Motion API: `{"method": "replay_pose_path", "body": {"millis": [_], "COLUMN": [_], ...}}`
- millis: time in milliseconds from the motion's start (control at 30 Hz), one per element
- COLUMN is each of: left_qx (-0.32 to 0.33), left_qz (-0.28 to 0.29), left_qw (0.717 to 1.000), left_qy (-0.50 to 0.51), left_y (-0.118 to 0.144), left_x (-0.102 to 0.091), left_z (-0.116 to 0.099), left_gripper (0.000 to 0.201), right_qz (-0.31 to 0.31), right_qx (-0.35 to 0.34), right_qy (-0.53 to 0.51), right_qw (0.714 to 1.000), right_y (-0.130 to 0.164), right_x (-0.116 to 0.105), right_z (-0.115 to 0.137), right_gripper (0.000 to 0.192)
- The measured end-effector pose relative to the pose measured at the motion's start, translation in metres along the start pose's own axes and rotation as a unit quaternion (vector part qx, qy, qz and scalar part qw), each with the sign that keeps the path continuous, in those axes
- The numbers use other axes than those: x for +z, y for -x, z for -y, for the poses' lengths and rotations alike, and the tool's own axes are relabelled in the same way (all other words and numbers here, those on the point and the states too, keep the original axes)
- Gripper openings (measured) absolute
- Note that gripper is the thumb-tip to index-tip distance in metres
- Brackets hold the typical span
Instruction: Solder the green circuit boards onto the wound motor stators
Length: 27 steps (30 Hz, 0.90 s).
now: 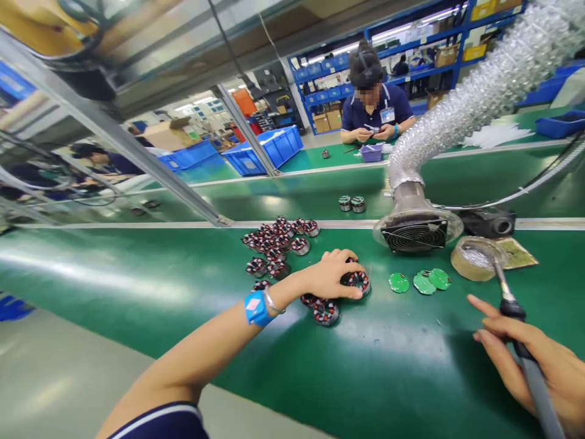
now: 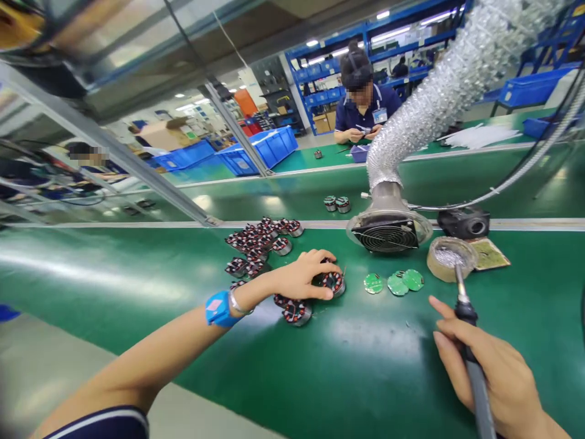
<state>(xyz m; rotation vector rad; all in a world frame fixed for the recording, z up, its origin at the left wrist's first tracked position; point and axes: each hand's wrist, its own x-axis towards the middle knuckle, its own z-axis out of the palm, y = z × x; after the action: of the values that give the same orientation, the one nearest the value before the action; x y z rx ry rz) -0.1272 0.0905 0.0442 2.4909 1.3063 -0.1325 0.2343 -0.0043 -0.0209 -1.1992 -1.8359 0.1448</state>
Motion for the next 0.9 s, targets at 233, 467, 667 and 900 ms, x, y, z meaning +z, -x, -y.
{"method": "replay_pose_path", "body": {"millis": [233, 467, 667, 900], "left_qx": [0.035, -0.036, 0.07, 0.024], "left_qz": [-0.069, -0.148, -0.09, -0.115], "left_qw": [0.994, 0.986, 0.99, 0.991], "left_qy": [-0.077, -0.062, -0.079, -0.057], "left_y": [0.016, -0.045, -0.036, -0.027], "left_x": [0.013, 0.058, 0.068, 0.044], "left_z": [-0.092, -0.159, -0.166, -0.15], "left_gripper": [0.07, 0.072, 0.056, 0.05], "right_qz": [0.056, 0.047, 0.061, 0.083], "right_qx": [-0.034, -0.065, -0.072, -0.11], "right_qy": [0.004, 0.003, 0.033, 0.076], "right_qw": [0.998, 0.997, 0.995, 0.988], "right_y": [-0.007, -0.011, -0.01, -0.017], "right_x": [0.009, 0.008, 0.008, 0.023], "right_z": [0.004, 0.0, -0.005, -0.014], "right_gripper": [0.017, 0.019, 0.022, 0.028]}}
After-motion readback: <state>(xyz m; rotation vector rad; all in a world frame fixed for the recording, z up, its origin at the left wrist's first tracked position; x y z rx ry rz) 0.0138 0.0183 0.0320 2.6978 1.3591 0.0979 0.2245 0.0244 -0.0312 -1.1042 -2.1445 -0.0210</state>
